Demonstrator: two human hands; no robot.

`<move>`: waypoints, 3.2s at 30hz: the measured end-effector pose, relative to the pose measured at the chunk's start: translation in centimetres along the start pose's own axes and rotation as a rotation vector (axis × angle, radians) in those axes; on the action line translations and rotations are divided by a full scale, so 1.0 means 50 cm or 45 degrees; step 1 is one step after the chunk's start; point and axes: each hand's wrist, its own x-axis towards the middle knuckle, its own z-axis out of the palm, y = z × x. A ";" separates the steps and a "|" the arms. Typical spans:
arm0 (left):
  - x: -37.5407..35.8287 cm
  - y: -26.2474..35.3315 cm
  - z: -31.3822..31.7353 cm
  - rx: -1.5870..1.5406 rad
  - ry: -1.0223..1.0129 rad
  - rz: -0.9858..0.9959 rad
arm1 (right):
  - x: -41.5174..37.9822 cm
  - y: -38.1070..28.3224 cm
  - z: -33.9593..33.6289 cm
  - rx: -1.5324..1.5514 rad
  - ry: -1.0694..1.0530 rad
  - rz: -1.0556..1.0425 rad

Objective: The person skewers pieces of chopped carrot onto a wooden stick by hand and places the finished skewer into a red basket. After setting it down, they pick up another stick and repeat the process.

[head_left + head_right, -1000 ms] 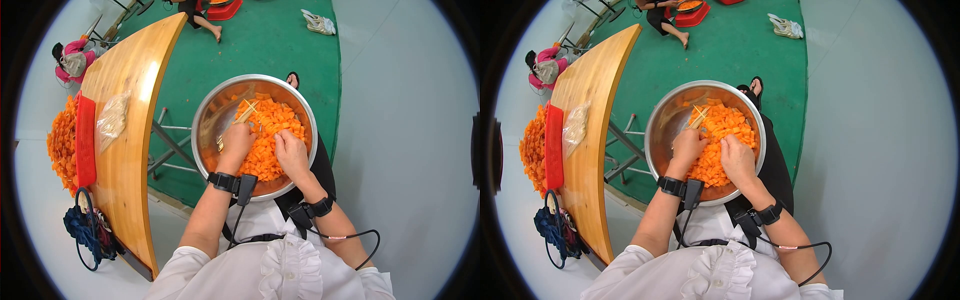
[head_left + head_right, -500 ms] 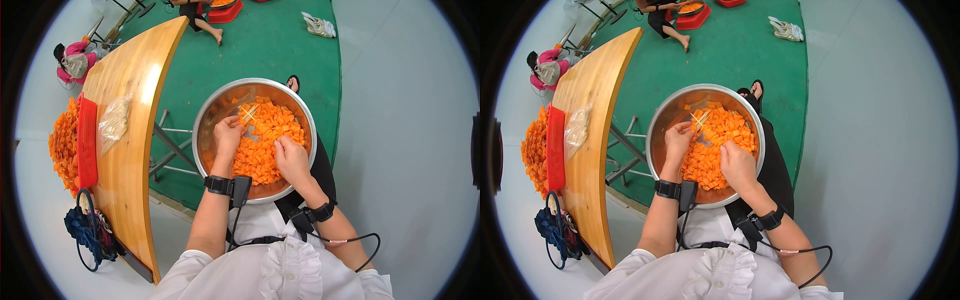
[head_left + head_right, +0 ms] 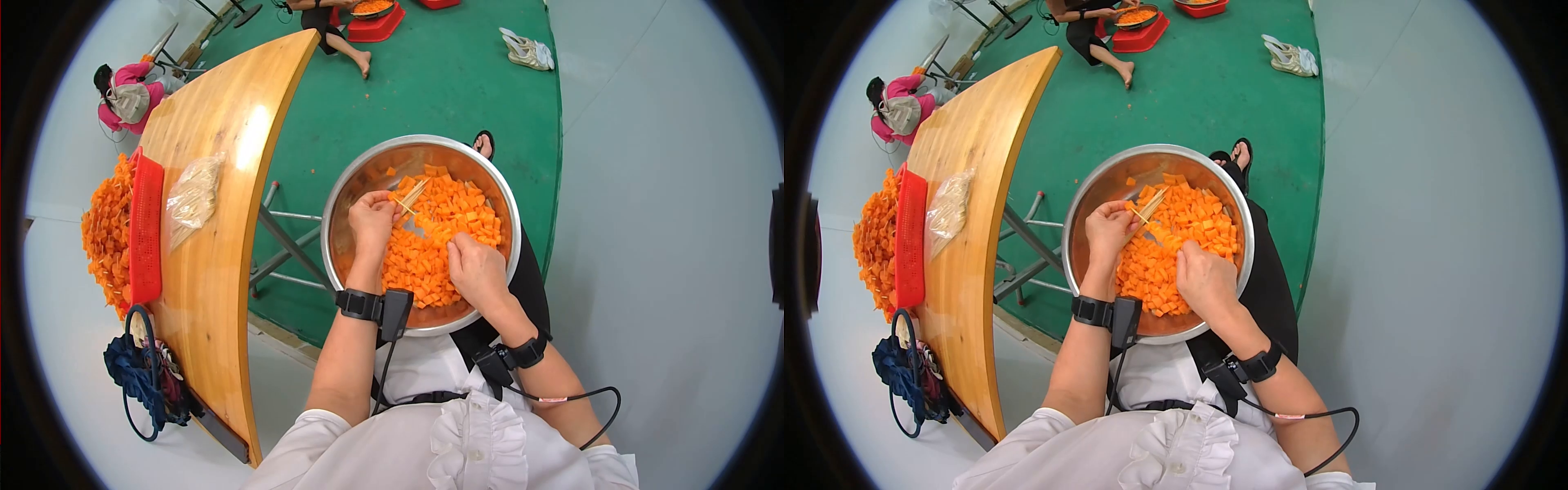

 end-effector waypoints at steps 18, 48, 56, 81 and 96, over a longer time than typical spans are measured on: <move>-0.024 -0.001 0.004 0.950 0.162 0.716 | -0.001 -0.010 -0.003 -0.173 0.016 -0.060; -0.016 -0.007 0.009 0.718 0.046 0.680 | 0.001 0.005 0.015 -0.233 0.148 -0.106; -0.040 0.012 0.015 0.632 -0.038 0.691 | 0.005 0.003 0.014 -0.159 0.119 -0.041; -0.026 -0.051 0.025 1.154 -0.344 0.896 | 0.022 0.012 -0.008 -0.034 0.197 0.026; -0.029 -0.049 0.043 1.120 -0.282 0.786 | 0.024 0.013 -0.009 -0.044 0.177 0.024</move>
